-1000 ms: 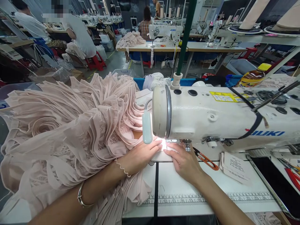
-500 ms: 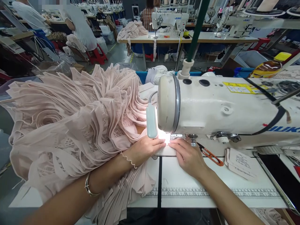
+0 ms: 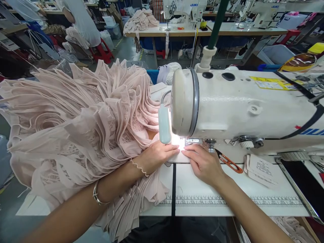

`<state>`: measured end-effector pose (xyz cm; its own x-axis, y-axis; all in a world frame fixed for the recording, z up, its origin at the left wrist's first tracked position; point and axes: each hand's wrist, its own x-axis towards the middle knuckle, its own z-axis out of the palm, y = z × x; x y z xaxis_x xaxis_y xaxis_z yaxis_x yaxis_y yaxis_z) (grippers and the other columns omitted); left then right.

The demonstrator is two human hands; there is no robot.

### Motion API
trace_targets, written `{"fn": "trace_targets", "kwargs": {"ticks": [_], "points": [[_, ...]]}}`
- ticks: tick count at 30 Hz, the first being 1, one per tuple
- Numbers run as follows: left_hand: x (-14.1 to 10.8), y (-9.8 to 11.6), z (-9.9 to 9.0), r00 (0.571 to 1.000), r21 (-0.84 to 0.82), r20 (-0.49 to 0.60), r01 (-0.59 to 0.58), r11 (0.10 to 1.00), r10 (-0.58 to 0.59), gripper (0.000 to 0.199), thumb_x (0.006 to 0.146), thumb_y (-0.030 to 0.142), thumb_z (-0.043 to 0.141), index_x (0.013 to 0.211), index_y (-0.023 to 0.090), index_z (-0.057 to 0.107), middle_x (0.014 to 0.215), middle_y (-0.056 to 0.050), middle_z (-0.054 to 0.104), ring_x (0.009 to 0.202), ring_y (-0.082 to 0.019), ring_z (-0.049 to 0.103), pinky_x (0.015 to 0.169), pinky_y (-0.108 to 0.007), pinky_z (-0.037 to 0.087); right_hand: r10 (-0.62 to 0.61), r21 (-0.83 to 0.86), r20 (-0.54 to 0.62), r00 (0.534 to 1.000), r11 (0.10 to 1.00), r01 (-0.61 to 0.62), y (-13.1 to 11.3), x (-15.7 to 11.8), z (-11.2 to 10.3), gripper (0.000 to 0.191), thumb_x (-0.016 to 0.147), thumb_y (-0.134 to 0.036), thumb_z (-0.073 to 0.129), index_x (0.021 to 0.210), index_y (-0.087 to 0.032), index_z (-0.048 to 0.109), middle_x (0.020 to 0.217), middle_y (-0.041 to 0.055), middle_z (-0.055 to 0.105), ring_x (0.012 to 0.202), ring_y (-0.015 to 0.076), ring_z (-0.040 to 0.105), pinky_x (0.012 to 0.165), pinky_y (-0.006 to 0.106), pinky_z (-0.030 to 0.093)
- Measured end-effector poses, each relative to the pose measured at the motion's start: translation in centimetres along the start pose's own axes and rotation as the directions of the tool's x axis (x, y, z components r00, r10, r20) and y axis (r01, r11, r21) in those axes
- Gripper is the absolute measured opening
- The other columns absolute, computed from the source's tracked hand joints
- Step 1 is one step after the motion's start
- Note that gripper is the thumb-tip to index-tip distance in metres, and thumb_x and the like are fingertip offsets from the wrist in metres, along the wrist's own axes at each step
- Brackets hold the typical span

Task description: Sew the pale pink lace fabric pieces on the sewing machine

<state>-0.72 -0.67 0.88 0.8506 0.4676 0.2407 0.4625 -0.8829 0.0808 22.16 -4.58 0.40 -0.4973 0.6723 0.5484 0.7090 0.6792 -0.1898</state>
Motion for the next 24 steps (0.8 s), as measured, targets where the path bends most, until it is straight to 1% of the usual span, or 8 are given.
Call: {"fn": "trace_targets", "kwargs": {"ticks": [4,7,10,13,15,17,20,24], "points": [[-0.1,0.1,0.1,1.0,-0.002,-0.021,-0.009,1.0,0.009,0.021,0.102,0.011,0.043,0.107,0.01,0.064,0.106,-0.01,0.069,0.095,-0.02,0.061,0.082,-0.033,0.051,0.005,-0.007,0.017,1.0,1.0,-0.005,0.1,-0.1,-0.1,0.036,0.089,-0.004,0.047,0.103,-0.025,0.073,0.103,0.0009,0.074,0.092,0.0145,0.068,0.079,0.028,0.051],[0.0,0.2,0.1,1.0,0.007,-0.008,-0.005,1.0,0.005,0.023,0.102,0.01,0.041,0.102,0.012,0.064,0.104,-0.01,0.068,0.094,-0.02,0.06,0.081,-0.034,0.05,0.012,-0.019,0.051,0.999,1.0,-0.011,0.2,-0.3,-0.1,0.037,0.088,-0.004,0.047,0.104,-0.025,0.074,0.105,0.0012,0.073,0.092,0.0142,0.067,0.079,0.027,0.05],[0.0,0.4,0.0,1.0,0.005,-0.003,0.023,1.0,-0.023,0.023,0.102,0.011,0.04,0.098,0.013,0.063,0.105,-0.009,0.067,0.095,-0.021,0.06,0.083,-0.034,0.049,0.04,-0.057,0.094,0.995,0.998,-0.035,0.3,-0.4,-0.1,0.039,0.088,-0.004,0.046,0.101,-0.027,0.075,0.105,0.0015,0.072,0.09,0.0147,0.067,0.077,0.028,0.05],[-0.2,0.5,0.0,0.996,-0.029,-0.031,0.079,0.996,-0.08,0.02,0.102,0.012,0.041,0.104,0.014,0.06,0.112,-0.01,0.065,0.104,-0.021,0.059,0.093,-0.037,0.047,0.054,-0.085,0.107,0.993,0.995,-0.045,0.5,-0.5,-0.2,0.041,0.087,-0.005,0.045,0.099,-0.029,0.076,0.106,0.002,0.072,0.091,0.0157,0.067,0.075,0.028,0.051],[-0.4,0.6,0.1,0.994,-0.042,-0.043,0.102,0.994,-0.103,0.019,0.101,0.011,0.042,0.11,0.014,0.058,0.118,-0.011,0.064,0.113,-0.022,0.058,0.103,-0.041,0.044,0.044,-0.09,0.114,0.993,0.995,-0.034,0.6,-0.6,-0.2,0.043,0.087,-0.005,0.044,0.1,-0.03,0.076,0.111,0.0023,0.072,0.094,0.0163,0.068,0.076,0.029,0.052],[-0.6,0.6,0.3,0.993,-0.039,-0.04,0.108,0.993,-0.11,0.019,0.1,0.01,0.044,0.113,0.014,0.057,0.122,-0.013,0.064,0.119,-0.023,0.057,0.109,-0.043,0.04,0.032,-0.102,0.119,0.992,0.995,-0.02,0.7,-0.7,-0.1,0.046,0.087,-0.002,0.043,0.102,-0.03,0.076,0.115,0.0018,0.071,0.098,0.0166,0.068,0.078,0.029,0.053],[-0.7,0.7,0.4,0.993,-0.041,-0.035,0.111,0.993,-0.113,0.021,0.1,0.008,0.04,0.114,0.013,0.055,0.127,-0.015,0.062,0.124,-0.023,0.056,0.114,-0.043,0.038,0.026,-0.129,0.122,0.992,0.992,-0.01,0.9,-1.0,0.1,0.051,0.086,0.001,0.041,0.104,-0.031,0.075,0.118,-0.0013,0.072,0.1,0.0159,0.069,0.08,0.029,0.054],[-0.6,0.6,0.6,0.993,-0.067,-0.033,0.109,0.992,-0.111,0.022,0.1,0.007,0.038,0.115,0.012,0.054,0.131,-0.015,0.06,0.13,-0.022,0.053,0.117,-0.041,0.036,-0.006,-0.12,0.099,0.995,0.993,0.018,1.1,-1.3,0.4,0.048,0.086,0.001,0.042,0.106,-0.029,0.075,0.117,-0.0028,0.073,0.102,0.0141,0.069,0.086,0.027,0.054]]}}
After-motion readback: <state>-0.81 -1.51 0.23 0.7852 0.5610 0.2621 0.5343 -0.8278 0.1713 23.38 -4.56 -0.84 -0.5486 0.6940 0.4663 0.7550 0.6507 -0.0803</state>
